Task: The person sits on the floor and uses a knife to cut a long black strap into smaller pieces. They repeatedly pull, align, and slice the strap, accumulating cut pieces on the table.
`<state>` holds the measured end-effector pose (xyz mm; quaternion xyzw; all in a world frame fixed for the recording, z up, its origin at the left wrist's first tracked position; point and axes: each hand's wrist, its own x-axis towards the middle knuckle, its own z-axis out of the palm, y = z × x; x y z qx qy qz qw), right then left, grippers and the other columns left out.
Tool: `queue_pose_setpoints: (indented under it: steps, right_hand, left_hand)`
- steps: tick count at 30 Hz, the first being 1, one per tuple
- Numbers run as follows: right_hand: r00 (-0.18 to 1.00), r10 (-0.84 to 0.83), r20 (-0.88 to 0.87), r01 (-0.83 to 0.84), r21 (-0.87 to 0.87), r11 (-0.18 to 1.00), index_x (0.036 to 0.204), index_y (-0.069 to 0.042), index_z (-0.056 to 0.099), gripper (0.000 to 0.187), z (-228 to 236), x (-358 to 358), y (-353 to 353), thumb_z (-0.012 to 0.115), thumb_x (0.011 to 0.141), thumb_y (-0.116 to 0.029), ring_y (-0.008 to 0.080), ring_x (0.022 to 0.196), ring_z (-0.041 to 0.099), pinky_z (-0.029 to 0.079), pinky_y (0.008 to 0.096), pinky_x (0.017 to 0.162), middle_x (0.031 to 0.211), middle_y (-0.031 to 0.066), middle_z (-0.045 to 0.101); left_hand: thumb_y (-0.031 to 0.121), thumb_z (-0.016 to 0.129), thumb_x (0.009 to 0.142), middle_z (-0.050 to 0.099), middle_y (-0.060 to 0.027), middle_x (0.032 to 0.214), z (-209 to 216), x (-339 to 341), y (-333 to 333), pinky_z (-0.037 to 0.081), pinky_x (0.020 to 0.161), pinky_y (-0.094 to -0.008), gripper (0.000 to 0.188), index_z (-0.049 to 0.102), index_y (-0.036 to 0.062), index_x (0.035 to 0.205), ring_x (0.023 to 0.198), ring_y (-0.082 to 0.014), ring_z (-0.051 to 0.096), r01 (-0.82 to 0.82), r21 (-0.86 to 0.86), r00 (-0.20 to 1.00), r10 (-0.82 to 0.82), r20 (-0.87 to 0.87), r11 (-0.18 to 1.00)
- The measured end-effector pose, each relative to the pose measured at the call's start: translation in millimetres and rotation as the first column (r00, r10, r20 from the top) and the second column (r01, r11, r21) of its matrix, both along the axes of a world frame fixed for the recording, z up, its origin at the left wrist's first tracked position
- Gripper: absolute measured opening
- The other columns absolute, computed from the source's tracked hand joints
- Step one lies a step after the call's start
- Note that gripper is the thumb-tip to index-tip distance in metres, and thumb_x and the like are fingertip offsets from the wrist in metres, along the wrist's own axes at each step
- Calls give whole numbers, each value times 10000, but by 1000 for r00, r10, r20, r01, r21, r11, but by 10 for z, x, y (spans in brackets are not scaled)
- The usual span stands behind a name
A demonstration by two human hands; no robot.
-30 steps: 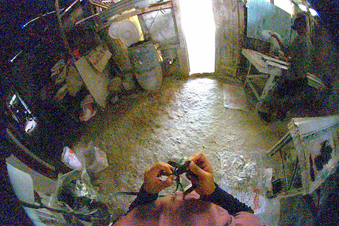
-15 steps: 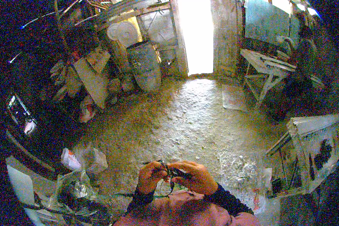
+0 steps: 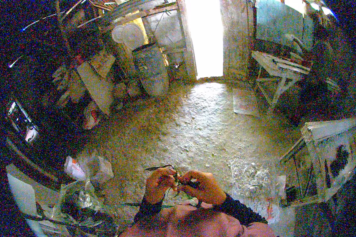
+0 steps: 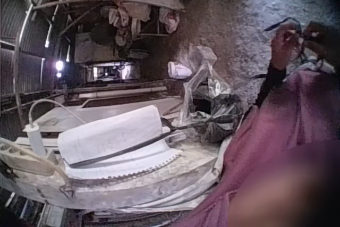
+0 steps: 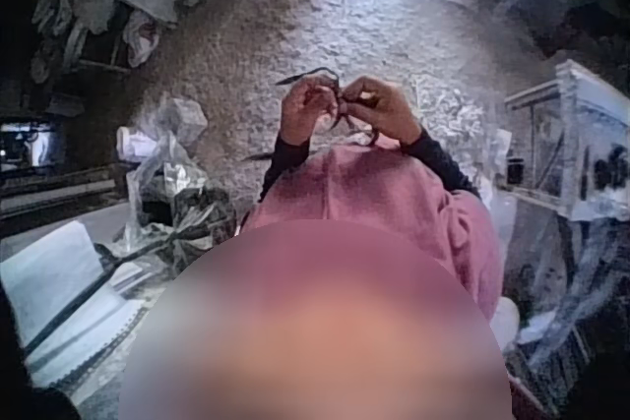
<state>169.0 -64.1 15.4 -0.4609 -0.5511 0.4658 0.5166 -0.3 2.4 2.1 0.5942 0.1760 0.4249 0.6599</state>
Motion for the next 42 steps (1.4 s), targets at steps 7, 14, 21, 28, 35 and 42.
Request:
queue_pose_setpoints:
  steps: [7,14,21,28,35,42]
  right_hand:
    - [976,-103,191,93,60,994,876,-69,620,159,-82,-14,6,677,758,-158,149,670,632,507,296,592,738,98,638]
    - [993,-34,115,30,32,999,876,-15,603,80,-31,-4,-12,599,801,-45,108,748,601,501,256,667,798,61,635]
    - [999,23,36,-24,21,1000,933,-22,578,141,-24,-1,-23,569,793,-11,119,803,600,509,280,706,882,63,628]
    - [997,69,-41,-69,-6,998,935,-25,561,130,-26,-13,-37,541,809,-2,102,790,560,484,266,715,858,35,601]
    - [997,67,-26,-67,-2,998,908,-16,564,82,19,-34,-36,575,828,-31,72,773,543,462,229,682,805,18,587]
    - [996,73,54,-73,-3,997,887,-16,575,65,56,-27,-58,578,824,-32,73,764,547,467,227,676,817,26,593]
  left_hand:
    - [75,644,783,571,-62,1014,48,45,-53,493,712,-281,383,470,78,1124,850,-141,574,-120,107,980,135,-145,987]
    - [-2,615,775,595,-64,918,-54,10,-37,483,724,-282,375,476,88,1112,845,-165,587,-104,-91,995,104,-3,990]
    - [-39,599,765,591,-76,895,-131,54,19,490,723,-289,375,472,92,1092,814,-166,585,-109,-201,978,141,153,974]
    - [-29,644,743,593,-86,839,-15,80,-53,502,713,-309,408,459,81,1091,780,-181,596,-212,-180,930,255,267,961]
    - [-13,649,751,611,-99,802,-6,71,-114,512,695,-323,357,458,45,1048,752,-203,622,-415,-15,900,413,141,910]
    - [-2,661,745,614,-93,799,-31,61,-117,511,691,-315,338,463,48,1013,742,-200,619,-427,-45,889,428,159,903]
